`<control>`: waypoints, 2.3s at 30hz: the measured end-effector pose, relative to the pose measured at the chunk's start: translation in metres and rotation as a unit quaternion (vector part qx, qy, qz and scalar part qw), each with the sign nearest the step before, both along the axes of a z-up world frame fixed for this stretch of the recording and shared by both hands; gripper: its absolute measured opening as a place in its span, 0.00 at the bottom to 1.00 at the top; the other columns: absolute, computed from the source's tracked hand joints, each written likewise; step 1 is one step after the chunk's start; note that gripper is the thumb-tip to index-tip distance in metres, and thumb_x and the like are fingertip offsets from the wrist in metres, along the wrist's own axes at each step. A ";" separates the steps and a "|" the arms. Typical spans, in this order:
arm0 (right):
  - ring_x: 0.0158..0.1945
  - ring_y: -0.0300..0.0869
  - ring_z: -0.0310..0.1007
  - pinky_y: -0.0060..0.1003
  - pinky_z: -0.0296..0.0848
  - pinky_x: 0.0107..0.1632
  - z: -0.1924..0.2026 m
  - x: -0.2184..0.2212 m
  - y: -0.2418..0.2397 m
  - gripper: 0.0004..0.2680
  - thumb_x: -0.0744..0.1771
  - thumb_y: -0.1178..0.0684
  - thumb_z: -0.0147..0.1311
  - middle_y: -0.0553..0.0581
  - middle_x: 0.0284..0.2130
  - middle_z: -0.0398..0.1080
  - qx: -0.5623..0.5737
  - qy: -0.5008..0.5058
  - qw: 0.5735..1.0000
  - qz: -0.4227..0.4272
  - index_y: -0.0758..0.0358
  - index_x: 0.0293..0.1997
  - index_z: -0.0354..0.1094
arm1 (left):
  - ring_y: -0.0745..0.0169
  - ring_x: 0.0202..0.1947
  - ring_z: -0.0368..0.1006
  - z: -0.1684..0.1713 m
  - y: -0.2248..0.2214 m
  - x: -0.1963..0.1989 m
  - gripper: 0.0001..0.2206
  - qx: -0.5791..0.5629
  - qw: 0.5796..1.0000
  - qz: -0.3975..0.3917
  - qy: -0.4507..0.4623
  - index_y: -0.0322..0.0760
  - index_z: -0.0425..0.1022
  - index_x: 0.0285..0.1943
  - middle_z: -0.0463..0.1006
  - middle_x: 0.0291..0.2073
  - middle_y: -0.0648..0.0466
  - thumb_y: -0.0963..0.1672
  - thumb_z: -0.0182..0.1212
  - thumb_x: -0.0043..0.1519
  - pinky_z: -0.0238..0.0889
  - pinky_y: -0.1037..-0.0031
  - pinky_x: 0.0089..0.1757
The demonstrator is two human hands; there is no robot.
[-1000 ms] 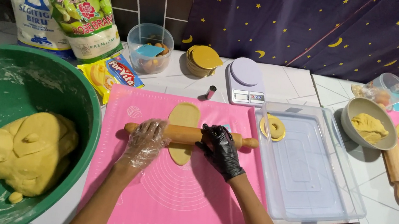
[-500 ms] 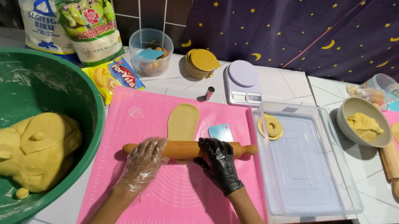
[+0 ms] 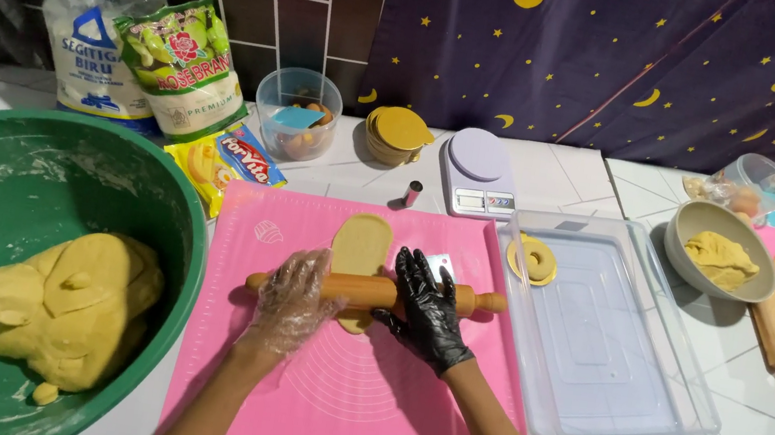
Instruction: Rolling out a piece of dough on a silicone mat with a rolling pin and then cutting it into a specific shape using a hand scraper.
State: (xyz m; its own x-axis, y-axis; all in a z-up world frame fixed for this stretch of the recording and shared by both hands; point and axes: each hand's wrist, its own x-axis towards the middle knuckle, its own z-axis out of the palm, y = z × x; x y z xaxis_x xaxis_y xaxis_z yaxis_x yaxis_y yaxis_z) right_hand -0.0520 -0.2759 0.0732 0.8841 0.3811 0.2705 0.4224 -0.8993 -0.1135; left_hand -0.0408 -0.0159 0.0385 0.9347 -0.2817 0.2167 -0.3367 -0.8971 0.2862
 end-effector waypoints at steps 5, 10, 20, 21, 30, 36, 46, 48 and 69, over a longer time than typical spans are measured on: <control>0.78 0.50 0.46 0.60 0.40 0.75 0.021 0.041 0.010 0.34 0.67 0.27 0.45 0.62 0.74 0.52 -0.028 0.046 0.998 -0.034 0.62 0.77 0.44 | 0.49 0.75 0.51 0.034 0.000 0.043 0.35 -0.011 0.994 0.018 0.103 0.44 0.48 0.81 0.59 0.73 0.50 0.61 0.37 0.69 0.56 0.43 0.63; 0.78 0.51 0.45 0.58 0.38 0.76 0.054 0.069 0.021 0.31 0.70 0.30 0.40 0.63 0.75 0.50 0.015 0.077 0.995 -0.064 0.64 0.78 0.44 | 0.52 0.78 0.46 0.076 -0.008 0.065 0.33 0.038 0.995 0.027 0.089 0.38 0.50 0.81 0.55 0.77 0.48 0.57 0.34 0.71 0.50 0.53 0.66; 0.78 0.48 0.45 0.54 0.40 0.77 0.039 0.074 0.020 0.29 0.71 0.33 0.37 0.62 0.74 0.52 -0.013 0.048 0.997 -0.064 0.64 0.77 0.46 | 0.53 0.78 0.47 0.089 -0.009 0.064 0.34 0.036 0.987 0.064 0.145 0.38 0.48 0.82 0.51 0.79 0.51 0.56 0.33 0.69 0.45 0.55 0.69; 0.78 0.48 0.46 0.54 0.41 0.77 0.033 0.071 0.018 0.27 0.71 0.35 0.38 0.62 0.74 0.53 -0.026 0.048 0.996 -0.065 0.64 0.76 0.47 | 0.53 0.77 0.49 0.093 -0.008 0.057 0.35 0.029 0.983 0.073 0.168 0.40 0.48 0.82 0.51 0.79 0.51 0.58 0.33 0.68 0.46 0.53 0.68; 0.75 0.50 0.54 0.53 0.50 0.73 0.007 0.017 0.013 0.25 0.70 0.38 0.44 0.60 0.70 0.59 -0.052 0.018 0.998 -0.020 0.61 0.74 0.53 | 0.50 0.72 0.61 0.046 0.009 0.007 0.31 -0.009 1.000 0.016 0.024 0.36 0.63 0.75 0.64 0.73 0.47 0.56 0.43 0.68 0.58 0.57 0.64; 0.71 0.49 0.59 0.50 0.52 0.73 0.010 -0.037 0.006 0.23 0.68 0.41 0.49 0.57 0.68 0.62 -0.026 -0.025 0.999 0.018 0.54 0.73 0.56 | 0.49 0.63 0.71 0.024 0.007 -0.045 0.26 -0.031 0.986 0.010 -0.162 0.34 0.73 0.64 0.74 0.63 0.44 0.55 0.51 0.67 0.69 0.59 0.55; 0.71 0.54 0.62 0.61 0.55 0.70 0.007 -0.034 -0.026 0.23 0.68 0.51 0.56 0.58 0.71 0.59 0.033 -0.124 0.990 0.054 0.56 0.73 0.56 | 0.37 0.69 0.61 0.025 0.007 -0.044 0.32 -0.058 0.995 0.057 0.054 0.34 0.57 0.75 0.61 0.71 0.38 0.57 0.39 0.70 0.58 0.40 0.61; 0.73 0.48 0.56 0.57 0.51 0.71 -0.010 -0.006 -0.037 0.24 0.68 0.37 0.51 0.52 0.69 0.62 0.009 -0.133 0.990 -0.042 0.44 0.74 0.58 | 0.47 0.61 0.74 0.020 0.007 -0.024 0.30 0.015 0.991 0.101 -0.088 0.39 0.72 0.68 0.78 0.60 0.44 0.58 0.47 0.65 0.66 0.58 0.57; 0.44 0.55 0.77 0.52 0.74 0.48 0.005 0.108 -0.017 0.16 0.71 0.35 0.43 0.54 0.28 0.75 0.144 0.030 0.968 -0.204 0.50 0.32 0.70 | 0.49 0.56 0.75 0.079 0.014 0.092 0.18 -0.044 0.992 0.113 0.037 0.43 0.77 0.49 0.80 0.48 0.49 0.53 0.44 0.71 0.70 0.58 0.55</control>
